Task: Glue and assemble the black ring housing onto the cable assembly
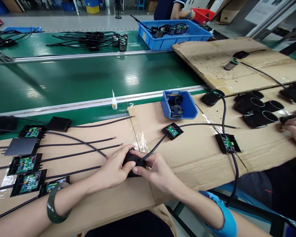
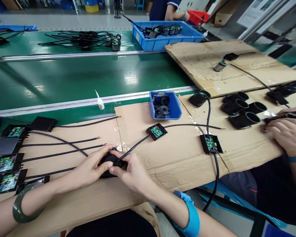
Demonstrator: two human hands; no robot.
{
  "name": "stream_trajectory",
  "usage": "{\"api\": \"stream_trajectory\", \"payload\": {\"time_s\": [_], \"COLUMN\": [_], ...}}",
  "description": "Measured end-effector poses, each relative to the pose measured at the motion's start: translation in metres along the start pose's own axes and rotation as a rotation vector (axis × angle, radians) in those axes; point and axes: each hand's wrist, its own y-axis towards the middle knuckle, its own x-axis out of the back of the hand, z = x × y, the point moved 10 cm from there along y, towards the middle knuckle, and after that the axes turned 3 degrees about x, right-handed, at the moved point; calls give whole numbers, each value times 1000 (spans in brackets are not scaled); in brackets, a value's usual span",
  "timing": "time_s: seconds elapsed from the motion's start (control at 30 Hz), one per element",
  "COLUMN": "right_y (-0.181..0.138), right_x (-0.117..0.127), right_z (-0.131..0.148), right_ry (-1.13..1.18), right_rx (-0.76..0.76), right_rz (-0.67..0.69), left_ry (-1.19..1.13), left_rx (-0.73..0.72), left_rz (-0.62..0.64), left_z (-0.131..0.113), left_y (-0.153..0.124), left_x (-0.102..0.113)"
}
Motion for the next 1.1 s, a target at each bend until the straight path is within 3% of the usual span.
{"api": "stream_trajectory", "payload": {"time_s": [0.27,0.53,0.67,0.83,0.9,0.97,1.07,1.1], "right_y": [0,3,5,6,0,-11,-25,-25], "right_x": [2,-1,-3,1,23,63,145,168], "right_z": [5,1,-3,5,12,22,38,46], "right_ry": [-1,0,60,-175,-316,-492,-737,-935], "right_rx": [48,26,45,101,119,149,250,312], "right_rz": [-43,25,47,132,107,-8,-309,-440], "left_ry": [-133,-327,-427,-595,-667,-720,-748,-763], "left_rx": [-49,-55,-54,-17,39,89,145,176], "left_rz": [19,49,124,195,207,189,91,67], "left_z": [3,8,-2,-5,0,5,11,13], "left_y": [5,11,12,12,12,10,8,8], "left_x": [0,1,0,5,6,6,4,2]}}
